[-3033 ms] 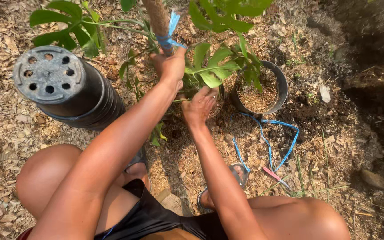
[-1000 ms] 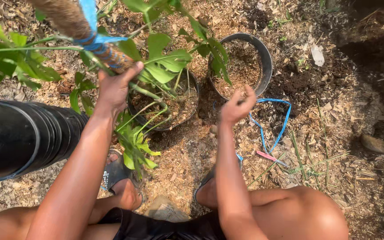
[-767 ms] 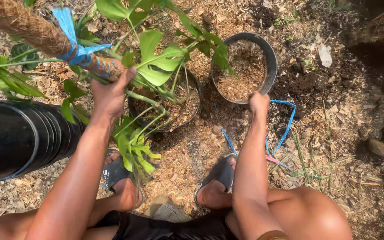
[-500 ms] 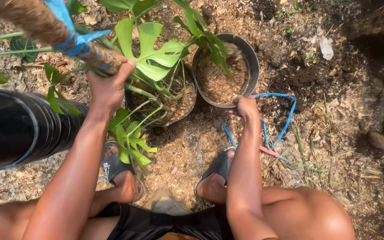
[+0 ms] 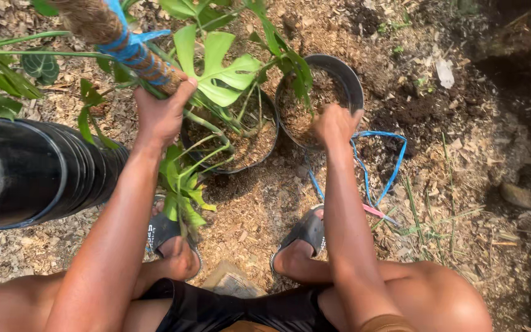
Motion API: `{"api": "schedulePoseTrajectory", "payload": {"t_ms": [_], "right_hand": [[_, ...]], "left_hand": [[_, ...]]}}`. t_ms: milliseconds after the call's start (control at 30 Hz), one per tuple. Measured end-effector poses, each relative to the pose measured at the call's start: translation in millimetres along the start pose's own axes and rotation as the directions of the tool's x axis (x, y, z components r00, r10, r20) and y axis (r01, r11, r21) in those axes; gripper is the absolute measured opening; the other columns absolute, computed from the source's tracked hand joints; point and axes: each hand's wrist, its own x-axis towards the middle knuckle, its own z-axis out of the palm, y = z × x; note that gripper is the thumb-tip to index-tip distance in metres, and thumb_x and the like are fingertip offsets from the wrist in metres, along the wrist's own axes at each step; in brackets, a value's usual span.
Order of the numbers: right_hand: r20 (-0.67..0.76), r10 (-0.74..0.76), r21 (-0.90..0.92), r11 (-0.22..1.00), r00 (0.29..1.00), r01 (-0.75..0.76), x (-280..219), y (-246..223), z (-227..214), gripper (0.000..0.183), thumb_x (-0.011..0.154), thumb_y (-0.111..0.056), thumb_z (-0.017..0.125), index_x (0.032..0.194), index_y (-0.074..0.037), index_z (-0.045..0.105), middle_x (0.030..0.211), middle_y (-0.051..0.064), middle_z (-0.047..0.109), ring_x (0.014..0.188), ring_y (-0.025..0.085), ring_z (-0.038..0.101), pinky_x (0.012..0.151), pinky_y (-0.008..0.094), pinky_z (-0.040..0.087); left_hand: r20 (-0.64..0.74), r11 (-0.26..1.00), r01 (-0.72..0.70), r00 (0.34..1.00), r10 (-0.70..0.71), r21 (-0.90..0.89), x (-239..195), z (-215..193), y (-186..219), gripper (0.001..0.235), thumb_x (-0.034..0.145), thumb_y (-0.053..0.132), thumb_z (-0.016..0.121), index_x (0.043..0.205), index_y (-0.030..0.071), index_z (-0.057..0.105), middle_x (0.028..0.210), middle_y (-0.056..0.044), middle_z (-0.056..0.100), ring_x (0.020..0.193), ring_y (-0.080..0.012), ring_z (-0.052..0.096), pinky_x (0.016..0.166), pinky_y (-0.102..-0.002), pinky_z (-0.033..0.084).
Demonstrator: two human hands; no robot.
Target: The person ties a Monstera plant to a vertical coir stake using blue plastic ties. They wrap the ties around the plant stem and stake, then secure them by hand.
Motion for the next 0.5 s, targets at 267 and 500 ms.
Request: {"api": "schedulePoseTrajectory", "payload": {"t_ms": [267,500], "right_hand": [[0.150,-0.081,-0.127,0.987,0.985,0.101,88,-5,78,0.097,0.087,-0.052,0.079,0.162,-0.024,0.024,0.160,0.036,0.019,0.144,0.060,0.028,0.109,0.062,0.041],[-0.157,-0.195,-0.161,0.972,0.968,0.170,102,25,131,0.087,0.078,-0.029,0.081,0.152,-0.015,0.038,0.136,0.033,0.044,0.116,0.054,0.054,0.077,0.052,0.060]], "left_hand": [[0.130,0.997,-0.004,0.991,-0.007,0.080,15,-7,10,0.021,0.092,0.017,0.083,0.104,0.007,0.070,0.102,0.000,0.074,0.095,-0.0108,0.071,0.089,-0.031,0.059],[0.151,0.992,-0.007,0.988,-0.013,0.127,24,-11,9,0.023,0.092,0.022,0.084,0.103,0.007,0.073,0.101,-0.002,0.075,0.094,-0.0115,0.070,0.089,-0.032,0.059]]}}
